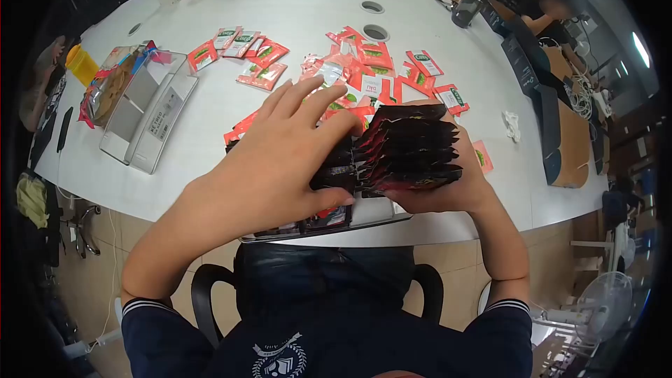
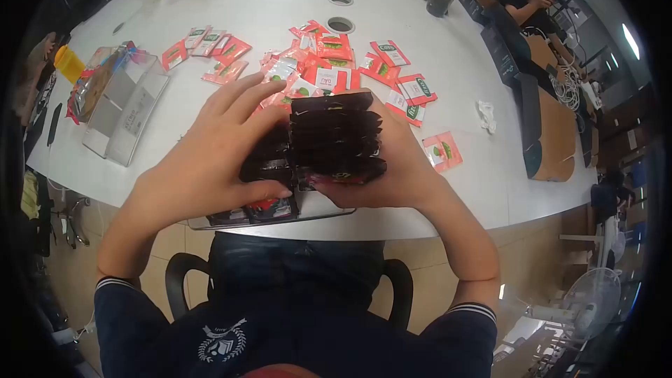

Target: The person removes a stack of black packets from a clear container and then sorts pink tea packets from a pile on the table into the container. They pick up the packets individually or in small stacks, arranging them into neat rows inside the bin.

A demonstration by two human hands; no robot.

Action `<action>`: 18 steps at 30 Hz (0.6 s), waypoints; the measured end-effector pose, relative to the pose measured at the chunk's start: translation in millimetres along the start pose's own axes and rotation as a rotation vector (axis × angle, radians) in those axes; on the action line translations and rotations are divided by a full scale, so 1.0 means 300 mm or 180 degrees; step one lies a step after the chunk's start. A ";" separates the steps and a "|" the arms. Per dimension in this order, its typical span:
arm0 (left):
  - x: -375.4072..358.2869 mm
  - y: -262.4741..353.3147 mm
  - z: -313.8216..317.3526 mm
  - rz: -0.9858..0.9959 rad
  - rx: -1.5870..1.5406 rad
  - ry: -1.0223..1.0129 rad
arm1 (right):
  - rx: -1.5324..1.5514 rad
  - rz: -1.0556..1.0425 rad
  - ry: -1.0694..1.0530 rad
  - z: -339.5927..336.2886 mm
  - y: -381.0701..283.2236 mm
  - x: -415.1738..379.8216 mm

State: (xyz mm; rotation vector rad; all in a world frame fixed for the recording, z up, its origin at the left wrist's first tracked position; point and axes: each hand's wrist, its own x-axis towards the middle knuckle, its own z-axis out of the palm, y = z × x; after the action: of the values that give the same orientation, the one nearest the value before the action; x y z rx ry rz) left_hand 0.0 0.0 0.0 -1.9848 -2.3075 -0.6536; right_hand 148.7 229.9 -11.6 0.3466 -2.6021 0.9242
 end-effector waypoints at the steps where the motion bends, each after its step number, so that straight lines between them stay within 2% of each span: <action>1: -0.001 -0.002 -0.003 0.0006 -0.0006 -0.0016 | -0.0049 -0.0032 0.0011 0.000 -0.004 0.002; 18: 0.012 -0.007 -0.015 0.0148 -0.0290 0.0029 | -0.0209 -0.0164 0.0136 0.027 0.028 -0.014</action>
State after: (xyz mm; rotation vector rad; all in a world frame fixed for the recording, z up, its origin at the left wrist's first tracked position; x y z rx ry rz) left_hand -3.6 1.7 4.6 -2.0621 -2.2579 -0.7761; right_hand 147.5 231.6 -23.9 0.3706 -2.5652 0.8178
